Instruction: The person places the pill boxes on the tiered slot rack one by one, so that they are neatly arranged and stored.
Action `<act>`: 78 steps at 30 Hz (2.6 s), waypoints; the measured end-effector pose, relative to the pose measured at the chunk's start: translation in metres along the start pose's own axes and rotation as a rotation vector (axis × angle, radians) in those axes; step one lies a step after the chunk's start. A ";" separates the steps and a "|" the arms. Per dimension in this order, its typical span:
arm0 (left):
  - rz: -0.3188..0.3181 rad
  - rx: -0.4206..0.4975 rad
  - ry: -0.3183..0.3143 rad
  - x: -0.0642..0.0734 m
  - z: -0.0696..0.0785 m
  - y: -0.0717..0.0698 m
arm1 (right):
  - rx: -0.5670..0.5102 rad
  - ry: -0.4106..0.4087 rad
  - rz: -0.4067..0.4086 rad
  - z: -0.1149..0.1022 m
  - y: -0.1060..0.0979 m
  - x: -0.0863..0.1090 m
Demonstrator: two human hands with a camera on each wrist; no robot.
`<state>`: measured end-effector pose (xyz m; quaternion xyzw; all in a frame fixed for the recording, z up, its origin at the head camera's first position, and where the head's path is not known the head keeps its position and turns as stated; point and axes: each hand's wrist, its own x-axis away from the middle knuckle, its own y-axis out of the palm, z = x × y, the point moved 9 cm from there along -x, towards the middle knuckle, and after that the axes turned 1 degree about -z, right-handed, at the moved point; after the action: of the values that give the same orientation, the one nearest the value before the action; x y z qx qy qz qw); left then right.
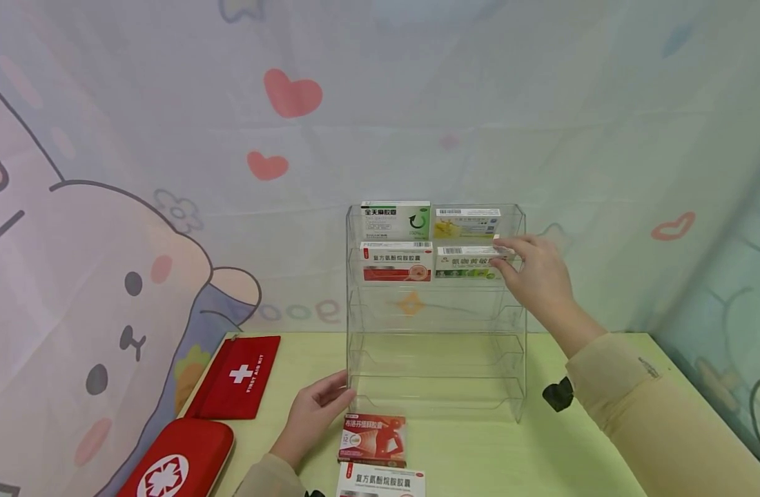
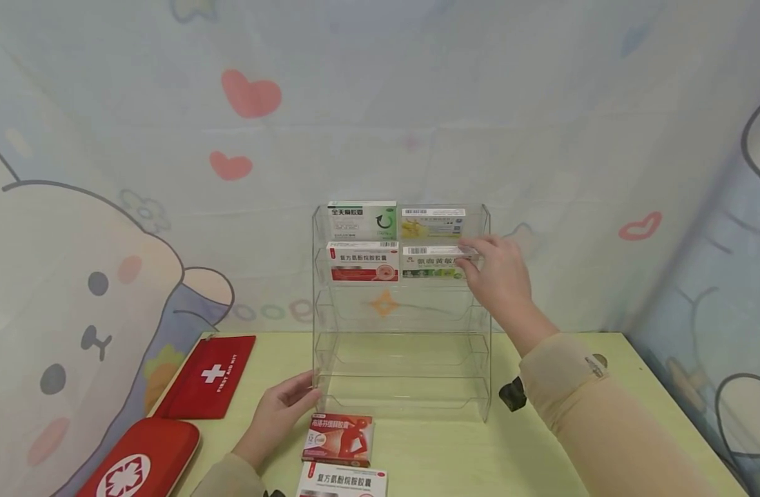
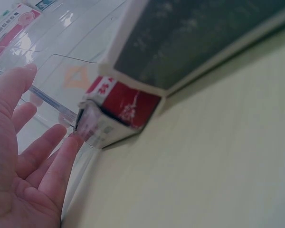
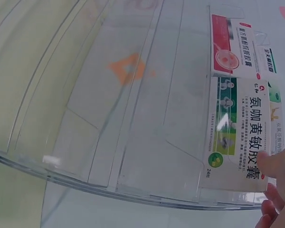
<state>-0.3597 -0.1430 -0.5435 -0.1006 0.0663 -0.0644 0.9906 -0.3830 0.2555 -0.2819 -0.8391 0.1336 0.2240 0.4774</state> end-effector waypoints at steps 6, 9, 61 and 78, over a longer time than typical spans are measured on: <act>0.006 -0.007 0.004 -0.001 -0.001 -0.001 | -0.083 -0.053 0.097 -0.007 -0.005 0.010; 0.009 -0.013 0.004 -0.002 -0.003 -0.002 | -0.119 -0.100 0.142 -0.010 -0.001 0.017; 0.007 -0.005 -0.003 -0.002 -0.006 0.000 | -0.450 -0.227 -0.469 -0.064 0.190 0.195; 0.006 -0.019 -0.009 -0.001 -0.004 -0.001 | -0.391 -0.214 -0.466 -0.066 0.216 0.208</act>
<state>-0.3608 -0.1444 -0.5469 -0.1101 0.0625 -0.0603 0.9901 -0.2809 0.0866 -0.5172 -0.8945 -0.1589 0.2170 0.3570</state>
